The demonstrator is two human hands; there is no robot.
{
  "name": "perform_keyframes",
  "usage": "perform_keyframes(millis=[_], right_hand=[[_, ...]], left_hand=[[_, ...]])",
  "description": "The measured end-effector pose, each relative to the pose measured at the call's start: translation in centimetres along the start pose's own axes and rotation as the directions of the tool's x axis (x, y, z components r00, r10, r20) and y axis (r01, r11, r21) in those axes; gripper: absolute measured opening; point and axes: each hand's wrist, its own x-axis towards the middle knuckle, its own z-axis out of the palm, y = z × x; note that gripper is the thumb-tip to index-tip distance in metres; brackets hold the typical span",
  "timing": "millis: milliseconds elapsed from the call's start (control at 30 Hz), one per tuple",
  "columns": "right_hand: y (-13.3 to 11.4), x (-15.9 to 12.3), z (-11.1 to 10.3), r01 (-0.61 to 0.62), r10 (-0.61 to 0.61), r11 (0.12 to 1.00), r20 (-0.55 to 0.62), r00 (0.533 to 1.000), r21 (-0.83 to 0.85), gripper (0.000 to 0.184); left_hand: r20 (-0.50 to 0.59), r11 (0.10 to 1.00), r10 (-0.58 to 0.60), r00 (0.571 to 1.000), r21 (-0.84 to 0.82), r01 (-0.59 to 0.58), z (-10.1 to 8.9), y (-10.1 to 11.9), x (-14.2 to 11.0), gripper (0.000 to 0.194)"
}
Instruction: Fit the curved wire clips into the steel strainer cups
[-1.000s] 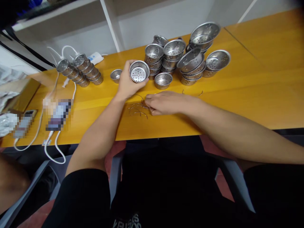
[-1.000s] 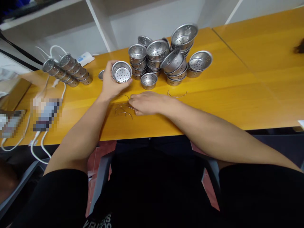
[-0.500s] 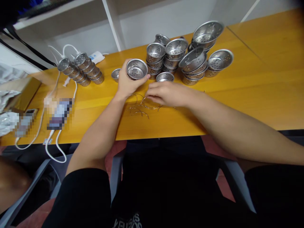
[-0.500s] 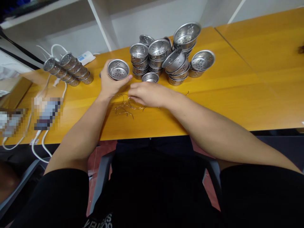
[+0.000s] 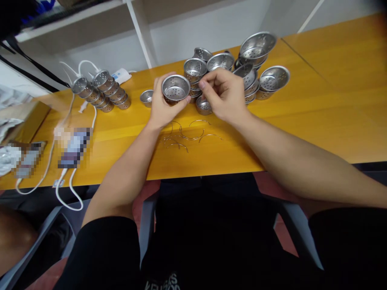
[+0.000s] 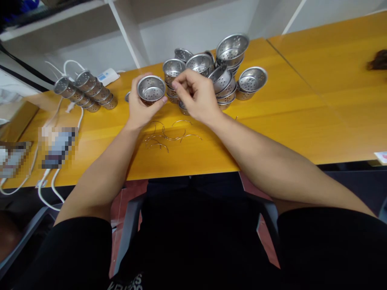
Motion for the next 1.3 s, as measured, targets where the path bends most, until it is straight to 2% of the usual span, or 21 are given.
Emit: perform_keyframes(millis=[100,167,233,367,467,567,700,767,867,967,1067,1167,1300], right_hand=[[0.6,0.1,-0.2,-0.024,0.027,0.998,0.053,0.998,-0.056,0.075],[1.0,0.1,-0.4,-0.014,0.029,0.994,0.141,0.990,-0.107,0.082],[1.2,0.0,-0.4,0.001,0.021,0.992,0.173,0.985,-0.129,0.086],[0.8,0.0,-0.5,-0.055,0.060,0.989,0.033,0.998,-0.135,0.081],[0.2,0.0,-0.5,-0.096,0.093,0.985,-0.027,0.995,-0.146,0.074],[0.2,0.1,-0.7,-0.095,0.092,0.984,-0.027,0.995,-0.152,0.077],[0.8,0.1,-0.9,-0.058,0.064,0.985,0.032,0.997,-0.160,0.083],[1.0,0.1,-0.7,-0.042,0.048,0.989,0.041,0.998,-0.141,0.078],[1.1,0.1,-0.1,-0.022,0.021,0.998,-0.021,1.000,-0.064,0.070],[1.2,0.2,0.3,-0.013,0.012,1.000,-0.087,0.996,-0.002,0.058],[1.4,0.3,0.4,-0.026,0.028,1.000,-0.086,0.996,0.017,0.048],[1.5,0.2,0.2,-0.039,0.040,0.999,-0.081,0.996,0.015,0.038],[1.5,0.2,0.2,-0.036,0.034,0.999,-0.095,0.995,-0.014,0.030]], left_hand=[[0.003,1.000,0.029,1.000,-0.003,-0.029,0.0,0.7,-0.3,0.083],[0.027,1.000,0.003,1.000,-0.022,-0.003,0.0,1.1,-0.5,0.084],[0.050,0.998,-0.015,0.999,-0.055,0.018,0.2,1.4,-0.7,0.087],[0.064,0.994,0.000,0.998,-0.106,0.007,0.6,1.4,-0.8,0.096],[0.081,0.988,0.049,0.996,-0.149,-0.036,1.0,1.3,-0.6,0.092],[0.096,0.991,0.043,0.994,-0.133,-0.030,0.9,1.5,-0.6,0.088],[0.110,0.995,0.013,0.994,-0.097,-0.002,0.5,1.7,-0.8,0.089],[0.110,0.992,0.060,0.992,-0.121,-0.047,0.6,1.1,-0.9,0.089],[0.083,0.968,0.201,0.976,-0.172,-0.185,1.8,-1.2,-0.7,0.096],[0.023,0.910,0.361,0.932,-0.225,-0.347,4.0,-4.4,-0.1,0.107],[0.033,0.872,0.440,0.897,-0.255,-0.418,5.5,-6.6,0.4,0.111],[0.061,0.861,0.472,0.879,-0.243,-0.446,6.0,-7.3,0.3,0.120],[0.047,0.849,0.486,0.873,-0.262,-0.458,5.9,-6.7,-0.2,0.125]])
